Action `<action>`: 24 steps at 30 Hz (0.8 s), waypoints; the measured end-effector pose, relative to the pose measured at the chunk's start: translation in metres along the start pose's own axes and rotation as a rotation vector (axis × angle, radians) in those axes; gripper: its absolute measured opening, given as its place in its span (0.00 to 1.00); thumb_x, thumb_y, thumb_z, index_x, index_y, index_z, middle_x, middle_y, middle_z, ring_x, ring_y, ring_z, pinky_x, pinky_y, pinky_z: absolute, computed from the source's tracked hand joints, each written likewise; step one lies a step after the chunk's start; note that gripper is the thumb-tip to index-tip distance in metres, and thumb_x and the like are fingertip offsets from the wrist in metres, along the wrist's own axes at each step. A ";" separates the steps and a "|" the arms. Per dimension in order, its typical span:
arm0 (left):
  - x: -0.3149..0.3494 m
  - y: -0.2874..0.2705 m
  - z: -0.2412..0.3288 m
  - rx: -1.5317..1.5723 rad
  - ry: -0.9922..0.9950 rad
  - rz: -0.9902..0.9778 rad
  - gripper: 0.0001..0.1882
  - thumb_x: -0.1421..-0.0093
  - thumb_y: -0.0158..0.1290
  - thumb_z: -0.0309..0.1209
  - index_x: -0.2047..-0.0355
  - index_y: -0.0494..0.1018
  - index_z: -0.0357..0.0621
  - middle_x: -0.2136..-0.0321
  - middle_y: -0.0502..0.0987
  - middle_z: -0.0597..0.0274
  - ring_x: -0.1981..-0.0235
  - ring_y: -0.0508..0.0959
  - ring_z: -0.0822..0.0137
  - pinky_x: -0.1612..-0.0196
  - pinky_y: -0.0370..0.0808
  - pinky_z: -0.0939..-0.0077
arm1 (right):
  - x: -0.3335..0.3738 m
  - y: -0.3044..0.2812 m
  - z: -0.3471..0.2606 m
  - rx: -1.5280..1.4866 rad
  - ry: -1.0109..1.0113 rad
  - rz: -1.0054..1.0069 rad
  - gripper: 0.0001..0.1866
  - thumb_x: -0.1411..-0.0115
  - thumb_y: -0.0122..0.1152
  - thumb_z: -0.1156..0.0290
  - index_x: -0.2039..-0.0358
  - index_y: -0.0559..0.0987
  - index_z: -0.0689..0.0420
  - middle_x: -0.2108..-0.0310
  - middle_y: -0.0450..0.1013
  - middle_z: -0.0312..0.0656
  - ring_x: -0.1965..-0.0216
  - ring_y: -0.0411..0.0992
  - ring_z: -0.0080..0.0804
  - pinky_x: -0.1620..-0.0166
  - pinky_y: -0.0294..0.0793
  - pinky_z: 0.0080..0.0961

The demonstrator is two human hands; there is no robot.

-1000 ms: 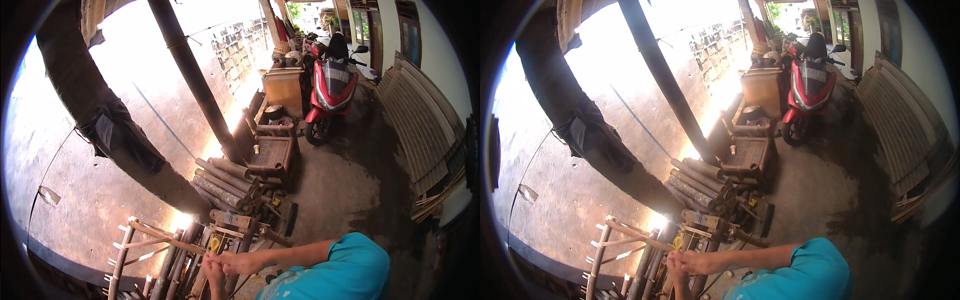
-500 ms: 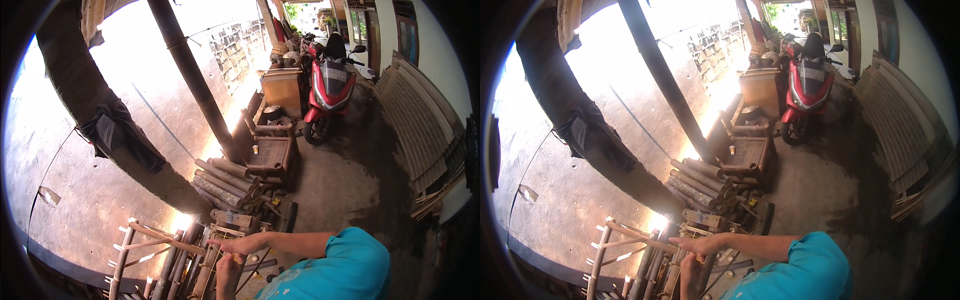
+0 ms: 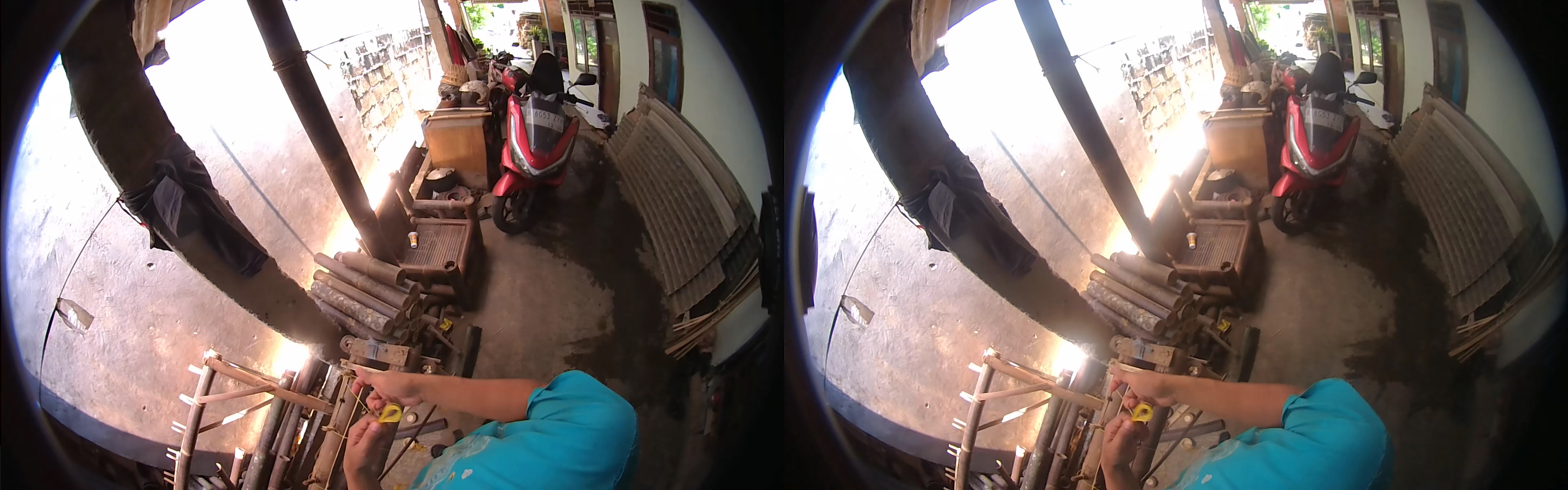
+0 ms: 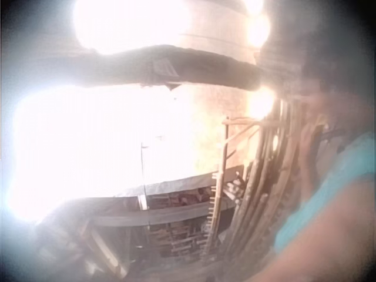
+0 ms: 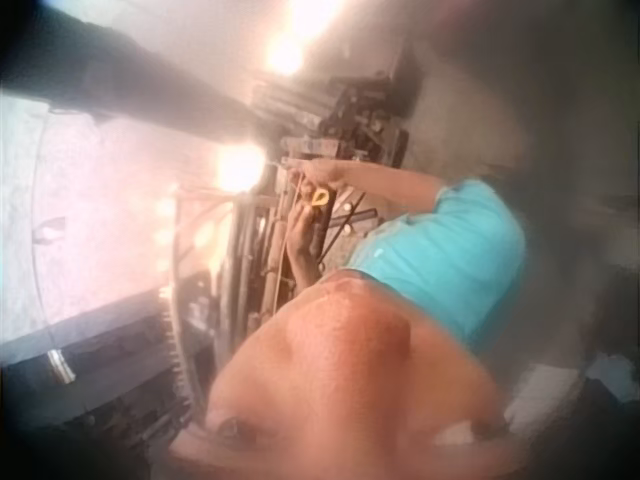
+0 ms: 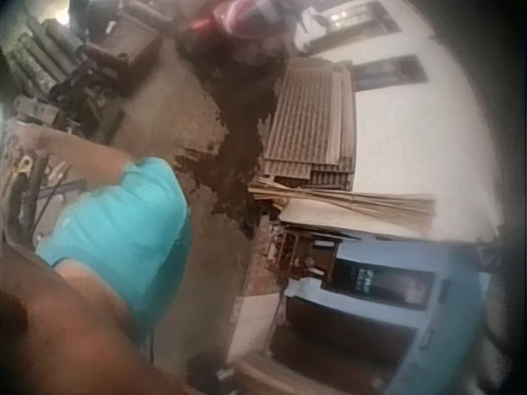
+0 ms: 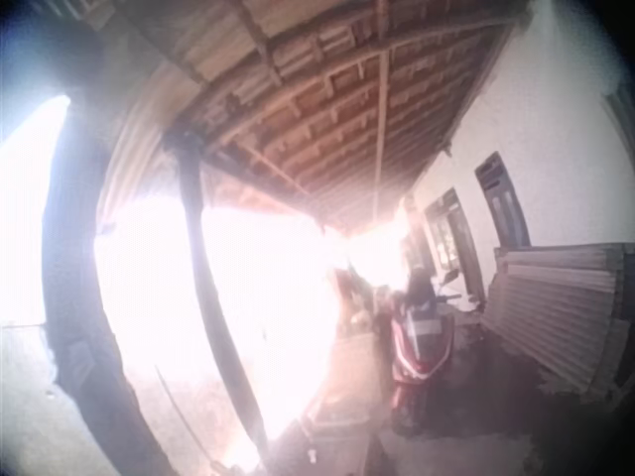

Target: The person ties yellow plastic straps around a bundle of bamboo poles arranged in a curved rack. They repeatedly wrap and knot the straps to secure the poles, occasionally bending down to pick up additional straps from the floor. The person also briefly handles a stack of flat bamboo strips near the end.

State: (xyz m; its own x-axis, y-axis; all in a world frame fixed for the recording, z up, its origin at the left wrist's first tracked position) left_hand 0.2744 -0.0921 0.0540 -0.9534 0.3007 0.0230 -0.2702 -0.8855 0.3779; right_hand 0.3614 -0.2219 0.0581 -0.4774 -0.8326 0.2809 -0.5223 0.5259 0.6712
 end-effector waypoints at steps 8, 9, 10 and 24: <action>-0.018 -0.017 -0.013 -0.073 -0.024 0.330 0.17 0.33 0.44 0.41 0.70 0.71 0.42 0.81 0.67 0.74 0.82 0.63 0.83 0.79 0.58 0.86 | 0.034 0.044 -0.041 0.613 -0.076 -0.203 0.37 0.36 0.30 0.36 0.32 0.44 0.40 0.59 0.68 0.38 0.67 0.70 0.19 0.65 0.67 0.19; -0.017 -0.019 -0.015 -0.002 0.017 0.405 0.17 0.32 0.44 0.41 0.73 0.71 0.43 0.83 0.65 0.76 0.83 0.61 0.83 0.81 0.56 0.87 | 0.032 0.047 -0.040 0.588 -0.062 -0.218 0.37 0.36 0.31 0.36 0.32 0.44 0.39 0.56 0.67 0.39 0.65 0.70 0.21 0.63 0.68 0.20; -0.019 -0.027 -0.021 -0.089 0.103 0.481 0.14 0.34 0.47 0.40 0.73 0.71 0.45 0.84 0.64 0.76 0.83 0.61 0.84 0.81 0.55 0.87 | 0.030 0.051 -0.036 0.558 -0.038 -0.237 0.37 0.36 0.32 0.37 0.32 0.43 0.38 0.54 0.66 0.40 0.63 0.70 0.23 0.61 0.69 0.21; -0.035 -0.135 0.034 0.615 0.158 0.684 0.33 0.34 0.43 0.49 0.39 0.50 0.39 0.43 0.57 0.42 0.39 0.59 0.51 0.35 0.53 0.58 | 0.054 -0.010 0.004 1.292 -0.461 0.422 0.24 0.39 0.54 0.57 0.46 0.70 0.57 0.49 0.67 0.55 0.47 0.66 0.48 0.44 0.64 0.35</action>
State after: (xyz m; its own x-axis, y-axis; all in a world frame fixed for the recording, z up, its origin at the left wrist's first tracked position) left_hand 0.3484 0.0291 0.0336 -0.8984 -0.3085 0.3127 0.4324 -0.4952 0.7535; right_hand 0.3378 -0.2720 0.0634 -0.8073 -0.5793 -0.1130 -0.4311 0.7095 -0.5575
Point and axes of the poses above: each hand's wrist, its own x-axis away from the middle knuckle, its own y-axis out of the palm, z = x × y, the point moved 3 cm from there along -x, towards the middle knuckle
